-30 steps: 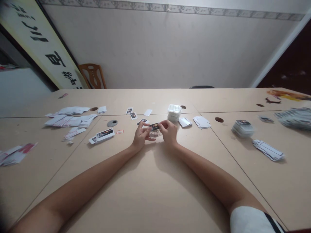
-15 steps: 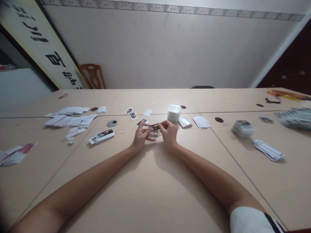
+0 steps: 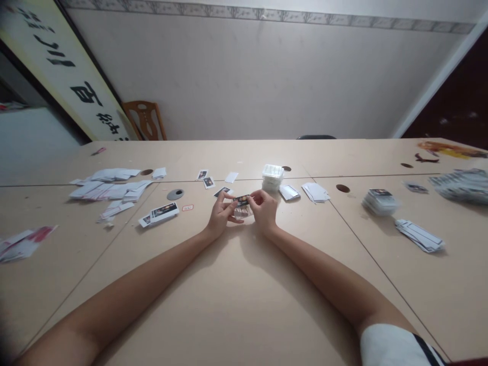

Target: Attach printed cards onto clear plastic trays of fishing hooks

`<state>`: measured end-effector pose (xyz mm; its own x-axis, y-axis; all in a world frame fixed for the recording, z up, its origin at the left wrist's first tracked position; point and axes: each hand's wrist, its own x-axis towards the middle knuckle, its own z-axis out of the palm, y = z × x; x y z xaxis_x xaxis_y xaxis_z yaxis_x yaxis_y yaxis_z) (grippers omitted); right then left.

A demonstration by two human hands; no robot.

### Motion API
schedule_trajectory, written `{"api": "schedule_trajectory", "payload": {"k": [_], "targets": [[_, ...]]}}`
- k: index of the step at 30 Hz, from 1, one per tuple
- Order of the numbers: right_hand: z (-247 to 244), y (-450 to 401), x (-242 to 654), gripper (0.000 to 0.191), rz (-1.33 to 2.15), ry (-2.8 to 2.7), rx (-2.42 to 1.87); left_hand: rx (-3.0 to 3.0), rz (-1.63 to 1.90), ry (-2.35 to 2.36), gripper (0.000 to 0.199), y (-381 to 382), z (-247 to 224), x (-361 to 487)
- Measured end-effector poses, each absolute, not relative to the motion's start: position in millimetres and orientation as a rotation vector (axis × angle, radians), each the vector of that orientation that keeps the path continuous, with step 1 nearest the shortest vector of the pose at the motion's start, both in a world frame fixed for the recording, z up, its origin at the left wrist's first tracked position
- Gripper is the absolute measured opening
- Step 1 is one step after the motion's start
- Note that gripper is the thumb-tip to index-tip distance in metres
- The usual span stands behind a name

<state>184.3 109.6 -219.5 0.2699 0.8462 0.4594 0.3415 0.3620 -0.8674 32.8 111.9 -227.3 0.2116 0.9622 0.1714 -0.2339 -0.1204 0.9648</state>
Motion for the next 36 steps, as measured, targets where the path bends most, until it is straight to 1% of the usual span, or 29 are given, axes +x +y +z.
{"api": "schedule_trajectory", "payload": {"k": [5,9,12,17,24,36], "targets": [[-221.3,110.3,184.5,0.016,0.387,-1.345,-1.221,1.253,1.233,0.795,0.048,112.8,-228.9,32.4],[-224.1,110.2,182.5,0.016,0.378,-1.324,-1.207,1.256,1.232,0.795,0.047,113.3,-230.1,32.0],[-227.4,110.8,180.7,0.018,0.446,-1.267,-1.177,1.254,1.228,0.797,0.047,114.2,-230.7,31.8],[-232.0,113.8,181.5,0.033,0.656,-1.166,-1.105,1.242,1.240,0.804,0.048,115.3,-230.7,31.8],[-230.3,117.1,183.0,0.032,0.859,-1.087,-1.055,1.238,1.238,0.807,0.048,114.7,-228.9,30.9],[-229.4,117.4,182.8,0.025,0.960,-1.032,-0.987,1.244,1.217,0.857,0.053,118.6,-228.2,28.9]]}}
